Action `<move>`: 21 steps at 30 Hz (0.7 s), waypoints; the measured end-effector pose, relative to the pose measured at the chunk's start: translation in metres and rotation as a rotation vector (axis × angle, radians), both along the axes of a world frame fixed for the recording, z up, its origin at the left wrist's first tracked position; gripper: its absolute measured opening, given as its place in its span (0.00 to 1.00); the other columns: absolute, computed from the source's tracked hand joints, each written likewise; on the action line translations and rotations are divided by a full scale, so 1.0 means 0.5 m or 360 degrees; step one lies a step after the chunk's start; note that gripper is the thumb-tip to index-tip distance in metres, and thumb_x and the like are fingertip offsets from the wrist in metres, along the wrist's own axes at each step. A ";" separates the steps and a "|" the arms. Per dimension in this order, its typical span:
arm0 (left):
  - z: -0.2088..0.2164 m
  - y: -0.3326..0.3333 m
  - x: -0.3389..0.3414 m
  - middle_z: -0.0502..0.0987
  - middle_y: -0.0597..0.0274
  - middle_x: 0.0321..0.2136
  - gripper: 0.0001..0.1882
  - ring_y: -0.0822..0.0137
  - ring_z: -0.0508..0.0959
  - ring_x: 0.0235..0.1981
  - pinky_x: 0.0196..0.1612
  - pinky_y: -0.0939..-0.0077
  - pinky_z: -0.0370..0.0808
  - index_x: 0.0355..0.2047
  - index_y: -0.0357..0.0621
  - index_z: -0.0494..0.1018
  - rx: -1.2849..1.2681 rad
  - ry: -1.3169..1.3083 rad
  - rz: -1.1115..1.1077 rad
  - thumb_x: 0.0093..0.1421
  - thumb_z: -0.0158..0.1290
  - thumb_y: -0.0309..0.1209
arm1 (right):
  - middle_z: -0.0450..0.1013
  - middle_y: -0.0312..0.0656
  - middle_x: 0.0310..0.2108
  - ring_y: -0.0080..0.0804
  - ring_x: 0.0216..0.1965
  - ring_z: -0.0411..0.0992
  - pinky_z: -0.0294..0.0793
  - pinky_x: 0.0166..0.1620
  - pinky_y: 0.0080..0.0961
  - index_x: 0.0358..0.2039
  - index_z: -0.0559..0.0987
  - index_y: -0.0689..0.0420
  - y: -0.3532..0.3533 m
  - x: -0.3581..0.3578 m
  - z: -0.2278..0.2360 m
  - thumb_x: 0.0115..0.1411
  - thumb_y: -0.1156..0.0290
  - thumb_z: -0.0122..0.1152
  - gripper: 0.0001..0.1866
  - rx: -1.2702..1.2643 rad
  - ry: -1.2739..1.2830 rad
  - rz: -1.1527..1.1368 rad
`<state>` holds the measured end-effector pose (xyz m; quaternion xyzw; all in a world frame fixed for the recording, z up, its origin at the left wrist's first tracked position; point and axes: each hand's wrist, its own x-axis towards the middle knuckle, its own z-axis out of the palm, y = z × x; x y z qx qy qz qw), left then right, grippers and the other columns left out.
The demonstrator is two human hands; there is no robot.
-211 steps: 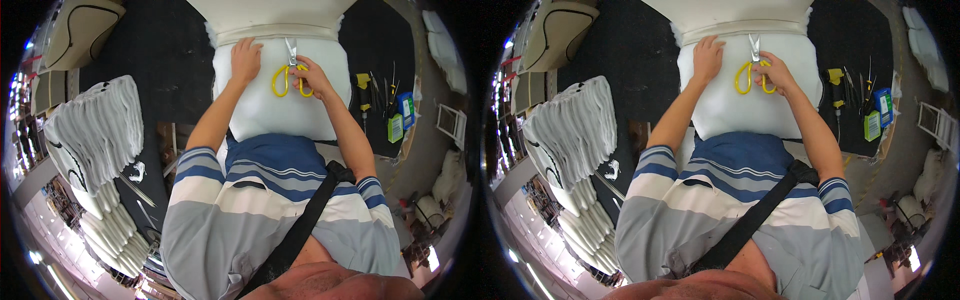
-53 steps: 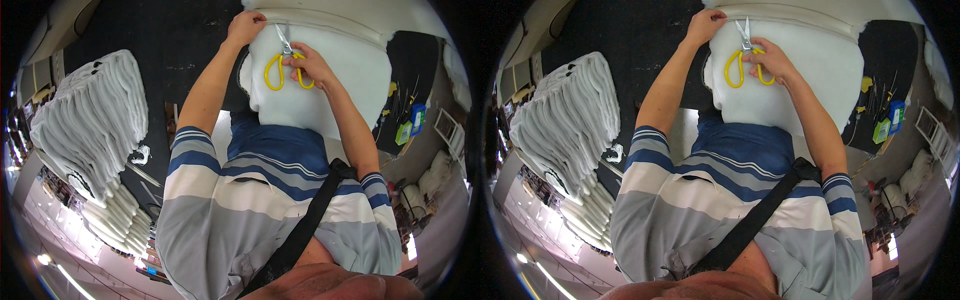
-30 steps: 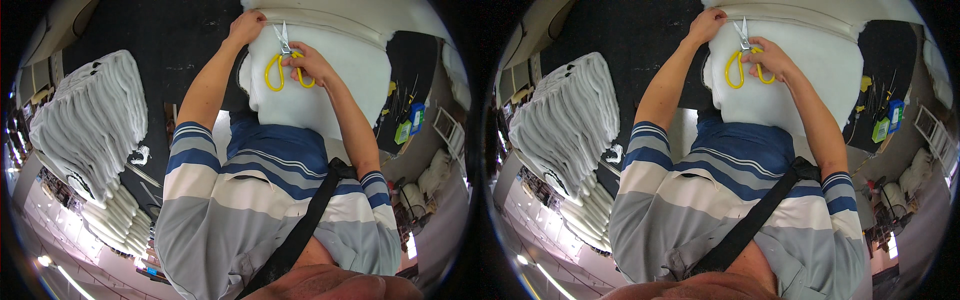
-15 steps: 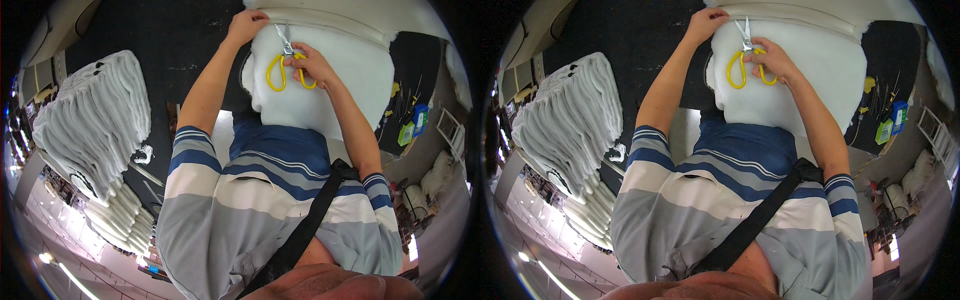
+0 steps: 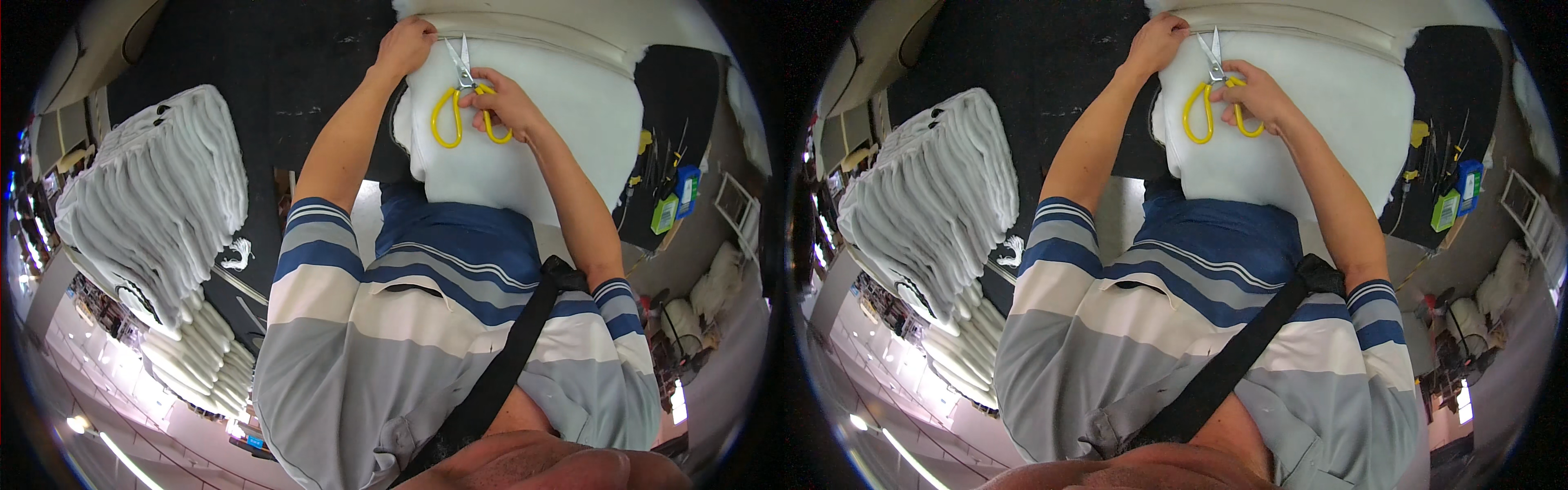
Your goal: The person aligns foam padding onto a chair frame, adjusts the buckle on a strap pouch before putting it over the shoulder, and trims excess foam on the chair using scissors.
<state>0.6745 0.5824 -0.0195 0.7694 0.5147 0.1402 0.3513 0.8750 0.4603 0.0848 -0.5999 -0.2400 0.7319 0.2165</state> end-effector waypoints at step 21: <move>-0.026 0.008 -0.006 0.81 0.54 0.46 0.15 0.51 0.80 0.49 0.53 0.63 0.75 0.43 0.44 0.82 -0.0157 -0.0144 0.0035 0.61 0.57 0.38 | 0.80 0.47 0.40 0.30 0.23 0.77 0.78 0.28 0.27 0.66 0.63 0.61 0.008 -0.010 -0.010 0.58 0.80 0.58 0.34 -0.0049 -0.0031 0.0012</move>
